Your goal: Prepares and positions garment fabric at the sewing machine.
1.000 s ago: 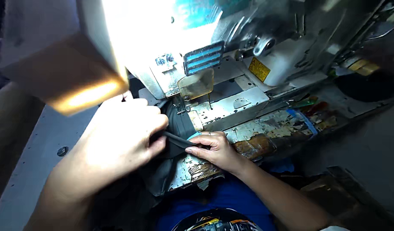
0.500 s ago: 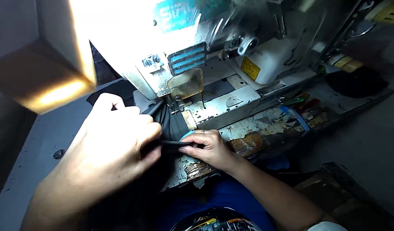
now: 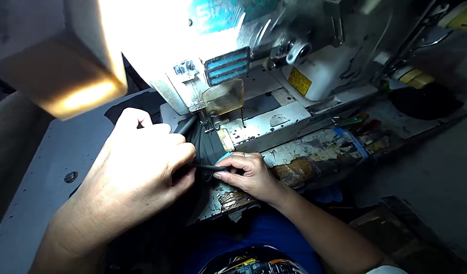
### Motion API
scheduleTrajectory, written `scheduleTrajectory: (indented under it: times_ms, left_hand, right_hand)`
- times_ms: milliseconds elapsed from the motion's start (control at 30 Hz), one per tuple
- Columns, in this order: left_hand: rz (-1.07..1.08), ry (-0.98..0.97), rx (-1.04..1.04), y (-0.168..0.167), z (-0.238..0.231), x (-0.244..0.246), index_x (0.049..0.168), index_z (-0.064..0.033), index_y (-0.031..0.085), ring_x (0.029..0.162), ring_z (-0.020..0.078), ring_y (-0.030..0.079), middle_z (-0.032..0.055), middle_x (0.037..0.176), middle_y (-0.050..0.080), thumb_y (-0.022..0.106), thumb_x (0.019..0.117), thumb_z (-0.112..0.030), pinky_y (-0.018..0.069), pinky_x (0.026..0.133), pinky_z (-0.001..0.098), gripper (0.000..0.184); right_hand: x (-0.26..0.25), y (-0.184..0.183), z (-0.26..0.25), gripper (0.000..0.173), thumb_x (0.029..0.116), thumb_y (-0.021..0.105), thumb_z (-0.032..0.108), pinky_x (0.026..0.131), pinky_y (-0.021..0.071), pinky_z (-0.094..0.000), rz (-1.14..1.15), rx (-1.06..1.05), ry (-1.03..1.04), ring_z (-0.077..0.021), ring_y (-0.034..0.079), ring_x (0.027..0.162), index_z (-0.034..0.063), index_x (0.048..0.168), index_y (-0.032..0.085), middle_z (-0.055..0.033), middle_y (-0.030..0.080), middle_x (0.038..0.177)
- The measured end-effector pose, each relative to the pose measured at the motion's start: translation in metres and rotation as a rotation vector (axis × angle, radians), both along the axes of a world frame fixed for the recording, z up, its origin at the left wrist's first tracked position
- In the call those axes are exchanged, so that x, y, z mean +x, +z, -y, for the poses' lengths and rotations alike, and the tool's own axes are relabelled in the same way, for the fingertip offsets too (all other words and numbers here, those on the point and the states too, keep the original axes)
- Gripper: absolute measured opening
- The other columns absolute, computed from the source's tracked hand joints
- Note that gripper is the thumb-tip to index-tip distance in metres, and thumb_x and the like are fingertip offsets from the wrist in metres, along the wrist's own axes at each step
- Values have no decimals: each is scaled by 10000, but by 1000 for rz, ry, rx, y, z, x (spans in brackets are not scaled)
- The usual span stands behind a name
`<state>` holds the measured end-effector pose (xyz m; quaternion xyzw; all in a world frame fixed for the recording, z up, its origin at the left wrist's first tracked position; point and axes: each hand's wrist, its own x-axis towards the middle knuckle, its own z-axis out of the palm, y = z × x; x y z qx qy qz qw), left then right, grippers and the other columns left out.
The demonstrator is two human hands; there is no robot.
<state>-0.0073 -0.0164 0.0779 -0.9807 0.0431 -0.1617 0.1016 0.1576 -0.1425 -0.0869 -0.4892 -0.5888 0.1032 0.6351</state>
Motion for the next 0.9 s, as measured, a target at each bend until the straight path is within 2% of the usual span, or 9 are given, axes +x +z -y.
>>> scheduleTrajectory:
  times_ms: [167,267,333,400,433,467,567,800,900]
  left_hand:
    - [8,6,1,0,0,-2,620,-154,553,580,170,478,-17,560,434,572,887,-313,348,779,477,310]
    - [104,38,-29,-15,2,-7,699,-141,627,628,192,497,-2,611,485,627,907,-472,350,794,490,391]
    - [167,74,-53,-44,10,-10,904,-138,726,856,295,573,60,803,600,670,888,-483,355,910,580,350]
    - [193,120,-72,-82,12,-12,1156,-182,749,1188,378,588,98,1116,697,647,907,-312,314,1063,681,300]
    - [227,142,-87,-95,11,-12,1200,-196,744,1277,385,557,90,1205,703,608,933,-244,292,1089,684,303]
    - [264,160,-102,-102,11,-11,1203,-199,750,1315,382,535,78,1238,706,575,955,-203,276,1101,671,303]
    - [316,197,-124,-100,15,-6,1111,-183,789,1291,367,561,50,1171,740,523,933,-134,276,1093,662,324]
    - [277,276,-131,-85,0,11,1035,-170,807,1249,375,579,46,1074,748,466,920,-148,267,1088,676,360]
    - [318,313,-146,-89,2,13,1033,-154,801,1292,391,552,62,1127,739,482,893,-105,241,1105,697,352]
  right_hand:
    - [1,2,-3,136,924,730,149,599,453,-116,2,17,-15,46,543,638,22,922,778,-13,713,801]
    - [-2,4,3,140,929,723,147,612,470,-123,-11,7,7,38,561,650,17,920,773,-18,716,802]
    - [-7,8,15,148,943,703,142,655,485,-126,-12,4,30,19,592,699,9,942,766,-39,724,835]
    - [-11,7,22,135,943,698,119,701,507,-125,-6,31,17,9,629,747,1,946,763,-62,740,872]
    - [-12,6,24,131,939,696,106,714,513,-123,-1,43,2,7,641,759,-7,945,763,-70,745,879]
    - [-12,5,25,128,938,695,96,712,508,-120,2,51,-9,6,637,758,-13,944,762,-75,745,878]
    - [-14,6,25,127,938,698,96,724,516,-124,30,66,-42,1,652,773,-13,940,764,-77,752,883]
    - [-9,7,-1,122,908,723,108,648,500,-107,34,63,-143,31,606,668,2,921,780,-44,739,821]
    - [-7,11,-7,104,900,728,87,597,459,-101,-10,57,-104,45,545,628,-5,922,772,-20,693,772]
